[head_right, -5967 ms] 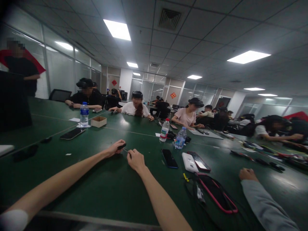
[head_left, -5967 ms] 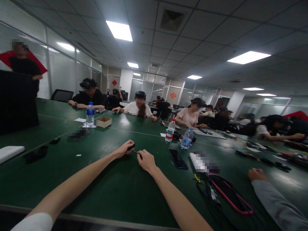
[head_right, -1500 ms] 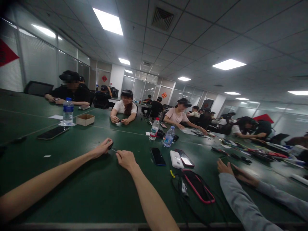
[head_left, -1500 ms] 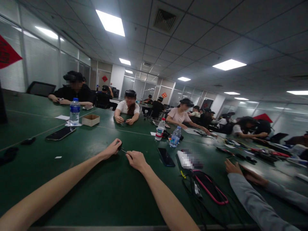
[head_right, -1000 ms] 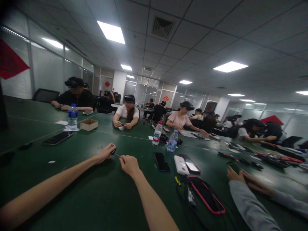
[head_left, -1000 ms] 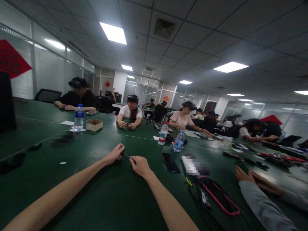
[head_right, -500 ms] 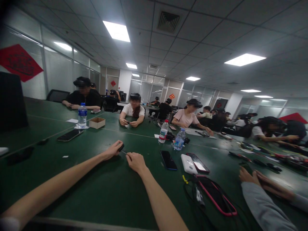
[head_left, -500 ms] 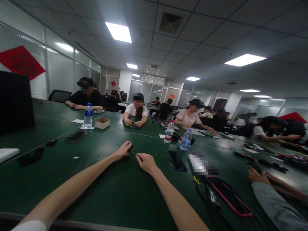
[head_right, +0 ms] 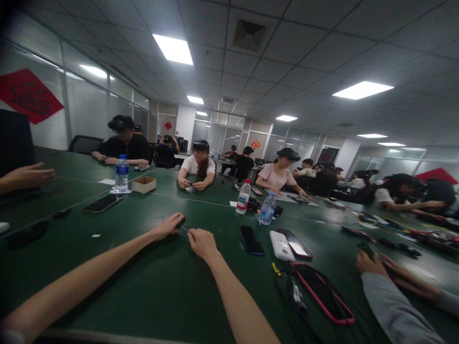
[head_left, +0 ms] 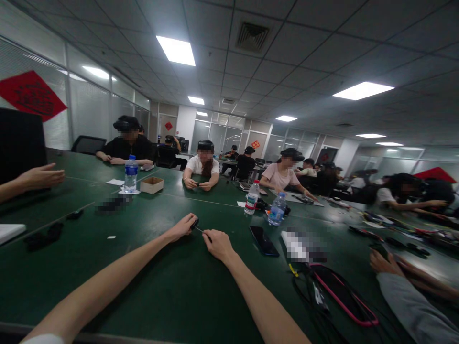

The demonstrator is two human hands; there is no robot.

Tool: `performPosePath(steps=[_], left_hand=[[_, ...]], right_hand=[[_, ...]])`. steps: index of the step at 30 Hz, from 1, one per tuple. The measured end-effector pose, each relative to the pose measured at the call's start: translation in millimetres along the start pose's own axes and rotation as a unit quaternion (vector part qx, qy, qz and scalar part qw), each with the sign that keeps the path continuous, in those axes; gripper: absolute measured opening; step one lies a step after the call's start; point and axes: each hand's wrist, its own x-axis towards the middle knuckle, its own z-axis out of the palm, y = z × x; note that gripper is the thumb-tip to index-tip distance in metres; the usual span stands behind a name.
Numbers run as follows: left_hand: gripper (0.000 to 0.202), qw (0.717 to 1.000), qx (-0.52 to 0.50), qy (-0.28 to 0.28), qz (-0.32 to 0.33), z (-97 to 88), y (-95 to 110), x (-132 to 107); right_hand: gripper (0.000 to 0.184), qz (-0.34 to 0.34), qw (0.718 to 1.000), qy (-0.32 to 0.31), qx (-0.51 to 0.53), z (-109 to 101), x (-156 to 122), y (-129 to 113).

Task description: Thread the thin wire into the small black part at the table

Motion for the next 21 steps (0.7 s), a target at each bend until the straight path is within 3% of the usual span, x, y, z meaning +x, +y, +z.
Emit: performPosePath(steps=[21], left_hand=[[0.04, 0.997, -0.013, -0.07, -0.007, -3.7, -1.9, 3.6]], right_hand=[[0.04, 0.036, 0.998, 0.012, -0.043, 3.9, -1.8, -6.0]])
